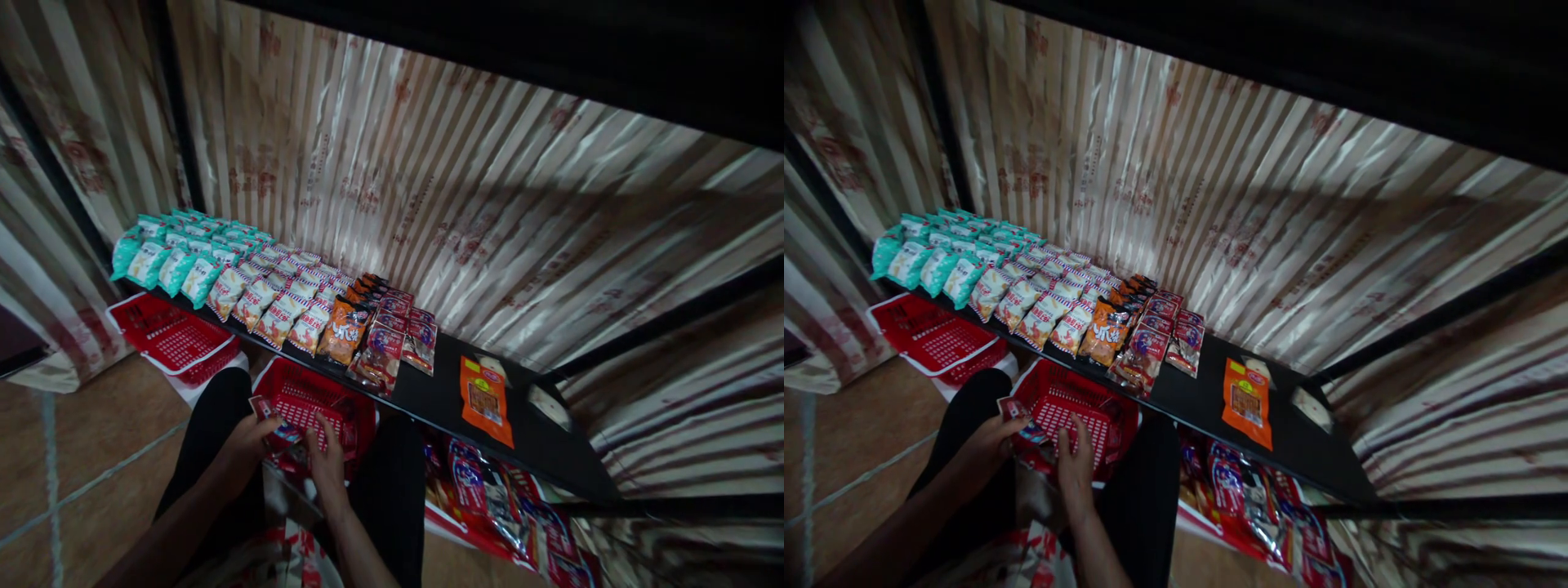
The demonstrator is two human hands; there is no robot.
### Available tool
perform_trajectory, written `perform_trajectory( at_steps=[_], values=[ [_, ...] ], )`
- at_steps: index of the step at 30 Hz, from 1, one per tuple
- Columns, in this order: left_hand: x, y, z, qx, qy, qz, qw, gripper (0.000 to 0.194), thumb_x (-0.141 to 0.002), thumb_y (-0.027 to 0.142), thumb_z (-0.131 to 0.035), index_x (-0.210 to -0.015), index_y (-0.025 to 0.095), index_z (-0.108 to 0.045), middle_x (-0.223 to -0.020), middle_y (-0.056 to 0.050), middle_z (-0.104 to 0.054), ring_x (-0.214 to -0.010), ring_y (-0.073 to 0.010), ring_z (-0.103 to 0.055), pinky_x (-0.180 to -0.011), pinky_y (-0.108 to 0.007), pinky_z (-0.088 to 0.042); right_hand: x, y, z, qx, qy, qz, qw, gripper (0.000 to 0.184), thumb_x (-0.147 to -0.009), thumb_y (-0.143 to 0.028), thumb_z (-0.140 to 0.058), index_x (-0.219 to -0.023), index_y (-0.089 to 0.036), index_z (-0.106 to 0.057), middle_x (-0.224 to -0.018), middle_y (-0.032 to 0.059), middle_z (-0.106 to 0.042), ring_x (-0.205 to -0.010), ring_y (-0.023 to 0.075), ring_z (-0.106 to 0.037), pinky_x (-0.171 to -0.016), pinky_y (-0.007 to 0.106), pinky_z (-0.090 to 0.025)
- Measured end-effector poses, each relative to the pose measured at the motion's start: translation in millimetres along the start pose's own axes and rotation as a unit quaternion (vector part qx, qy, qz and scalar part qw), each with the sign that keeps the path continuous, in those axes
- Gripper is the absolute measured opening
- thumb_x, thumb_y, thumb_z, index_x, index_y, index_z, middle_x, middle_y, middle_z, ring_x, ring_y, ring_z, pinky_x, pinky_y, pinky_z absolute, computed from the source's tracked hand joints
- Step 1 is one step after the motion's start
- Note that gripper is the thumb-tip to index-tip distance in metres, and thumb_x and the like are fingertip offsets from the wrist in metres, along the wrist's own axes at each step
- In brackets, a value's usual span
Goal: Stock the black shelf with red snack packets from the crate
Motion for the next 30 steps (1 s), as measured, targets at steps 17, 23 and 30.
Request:
perform_trajectory(
  at_steps=[17,23,30],
  values=[
    [-7.8,12.7,-31.1,0.055,-0.040,0.044,0.997,0.014,-0.063,0.034,-0.067,-0.068,0.021,-0.066,-0.075,-0.006,-0.065,-0.090,-0.0270,-0.060,-0.076,-0.030,-0.050,12.5,-22.8,8.9,0.087,-0.136,0.136,0.977,0.039,-0.084,-0.049,-0.043,-0.071,-0.017,-0.061,-0.062,-0.0034,-0.055,-0.059,0.0098,-0.046,-0.057,0.019,-0.039],
    [-18.5,-4.4,-49.6,0.099,-0.114,0.062,0.987,0.039,-0.061,0.047,-0.073,-0.081,0.017,-0.063,-0.089,-0.008,-0.066,-0.092,-0.0245,-0.062,-0.084,-0.034,-0.049,6.9,-19.5,23.7,0.067,-0.085,0.126,0.986,0.040,-0.082,-0.052,-0.043,-0.069,-0.018,-0.058,-0.063,-0.0027,-0.055,-0.059,0.0102,-0.046,-0.055,0.019,-0.038],
    [-42.8,-29.0,-61.4,0.038,-0.088,0.053,0.994,0.041,-0.054,0.046,-0.077,-0.076,0.015,-0.061,-0.080,-0.008,-0.067,-0.079,-0.0220,-0.064,-0.073,-0.032,-0.050,0.0,-21.7,50.9,0.054,-0.020,0.147,0.987,0.040,-0.081,-0.053,-0.045,-0.066,-0.018,-0.056,-0.061,-0.0017,-0.053,-0.057,0.0104,-0.044,-0.054,0.020,-0.039]
  ],
)
Point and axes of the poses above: each hand's wrist, its own x-axis away from the middle knuckle, its own z-axis out of the back of the hand, y = z × x, the point moved 3 cm from there along -x, towards the middle knuckle
